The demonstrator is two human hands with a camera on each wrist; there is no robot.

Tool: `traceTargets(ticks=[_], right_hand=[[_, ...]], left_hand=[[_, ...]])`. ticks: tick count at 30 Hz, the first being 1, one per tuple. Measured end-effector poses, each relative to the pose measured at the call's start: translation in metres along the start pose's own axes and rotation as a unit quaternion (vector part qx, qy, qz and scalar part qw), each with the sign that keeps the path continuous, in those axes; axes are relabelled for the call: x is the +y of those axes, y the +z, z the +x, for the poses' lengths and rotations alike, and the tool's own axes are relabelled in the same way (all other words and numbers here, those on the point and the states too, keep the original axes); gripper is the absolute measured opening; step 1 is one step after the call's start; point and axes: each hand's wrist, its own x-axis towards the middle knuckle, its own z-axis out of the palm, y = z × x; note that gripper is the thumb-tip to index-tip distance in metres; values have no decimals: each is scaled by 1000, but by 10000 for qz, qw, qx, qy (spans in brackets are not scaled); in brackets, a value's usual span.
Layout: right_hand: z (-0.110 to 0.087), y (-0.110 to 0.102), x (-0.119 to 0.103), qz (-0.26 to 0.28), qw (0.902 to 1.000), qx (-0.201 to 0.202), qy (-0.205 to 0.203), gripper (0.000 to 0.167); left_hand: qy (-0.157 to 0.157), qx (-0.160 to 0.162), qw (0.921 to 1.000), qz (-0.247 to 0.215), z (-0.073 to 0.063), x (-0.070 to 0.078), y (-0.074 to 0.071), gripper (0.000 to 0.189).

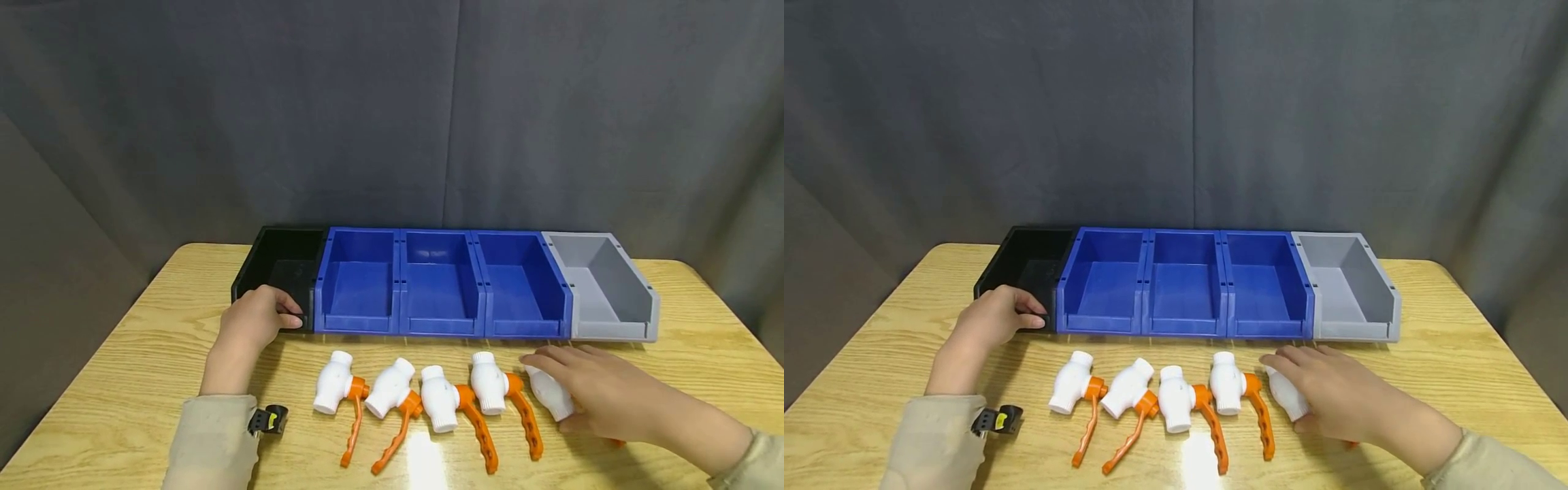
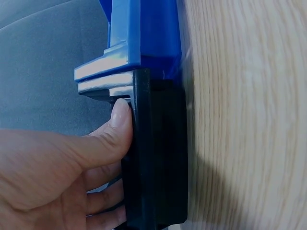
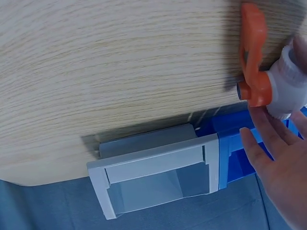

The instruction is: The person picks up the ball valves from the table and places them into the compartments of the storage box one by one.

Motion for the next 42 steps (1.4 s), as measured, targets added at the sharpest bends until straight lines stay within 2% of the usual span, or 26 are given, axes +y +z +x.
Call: traceTargets(ticks=[6, 18, 26, 30, 36, 42], right_hand=[[-1, 1, -2, -238, 9995, 168, -139, 83], [-3, -2, -6, -468, 9988, -29, -153, 82], [-13, -11, -3, -523, 9972, -431, 321, 86], [-22, -16, 2, -688, 9960, -449, 362, 88], [-29, -24, 8, -708, 9958, -311, 495, 91], [-32, -32, 13, -832, 9954, 19, 476, 87]], left_hand=[[-12, -12, 10000, -15, 0, 1, 1, 15], [-145, -40, 9998, -89, 1, -1, 0, 16], [-93, -75, 9999, -42, 0, -1, 1, 16], [-49, -85, 9999, -22, 0, -2, 1, 15], [-80, -64, 9999, -23, 0, -1, 1, 15], [-67, -44, 10000, -26, 0, -1, 1, 14]])
